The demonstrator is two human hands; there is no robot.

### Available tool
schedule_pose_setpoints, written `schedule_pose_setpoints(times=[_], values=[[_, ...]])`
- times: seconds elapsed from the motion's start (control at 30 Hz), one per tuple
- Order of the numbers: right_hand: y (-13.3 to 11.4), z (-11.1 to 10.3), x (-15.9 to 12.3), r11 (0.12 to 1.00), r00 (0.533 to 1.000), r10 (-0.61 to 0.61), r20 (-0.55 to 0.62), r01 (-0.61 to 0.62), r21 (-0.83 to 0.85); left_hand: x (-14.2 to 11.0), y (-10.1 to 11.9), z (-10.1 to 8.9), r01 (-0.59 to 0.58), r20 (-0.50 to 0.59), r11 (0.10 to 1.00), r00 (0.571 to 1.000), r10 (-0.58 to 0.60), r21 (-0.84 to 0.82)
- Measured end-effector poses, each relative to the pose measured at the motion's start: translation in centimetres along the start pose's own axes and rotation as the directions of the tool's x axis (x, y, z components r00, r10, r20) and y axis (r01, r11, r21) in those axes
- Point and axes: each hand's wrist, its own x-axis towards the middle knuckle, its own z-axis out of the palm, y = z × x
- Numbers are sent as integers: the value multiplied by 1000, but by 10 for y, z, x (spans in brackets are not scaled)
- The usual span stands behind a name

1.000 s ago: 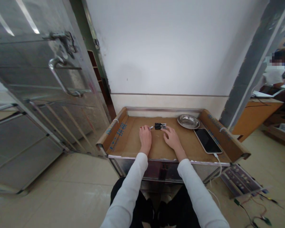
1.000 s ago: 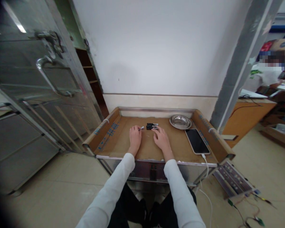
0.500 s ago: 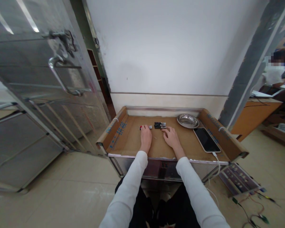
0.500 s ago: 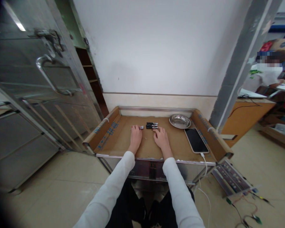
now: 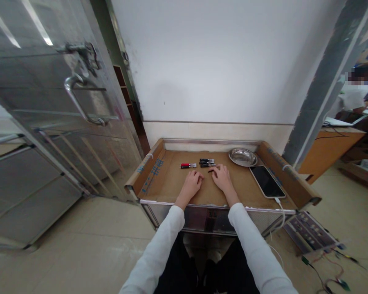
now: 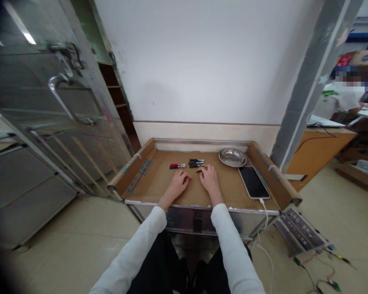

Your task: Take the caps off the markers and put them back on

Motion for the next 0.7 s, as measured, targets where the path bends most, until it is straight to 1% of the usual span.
schedule_pose_setpoints(times=[0.1, 0.27, 0.43, 0.57, 0.7], values=[[0, 0, 1, 1000, 1000, -3, 23, 4, -5, 8, -1, 6, 3, -35, 997, 999, -6, -74], [1, 1, 2, 999, 999, 1, 41, 1, -41, 29, 5, 19, 23, -37, 978, 999, -32, -208], [1, 1, 3, 998, 999, -6, 37, 9, -62, 50, 7, 33, -3, -67, 950, 998, -19, -313], [1, 0, 3, 998, 1000, -14, 21, 15, -69, 52, 6, 37, 48, -117, 954, 989, -86, -294], [2, 2, 4, 997, 998, -40, 40, 42, -63, 46, 13, 33, 44, -93, 980, 994, -62, -192]])
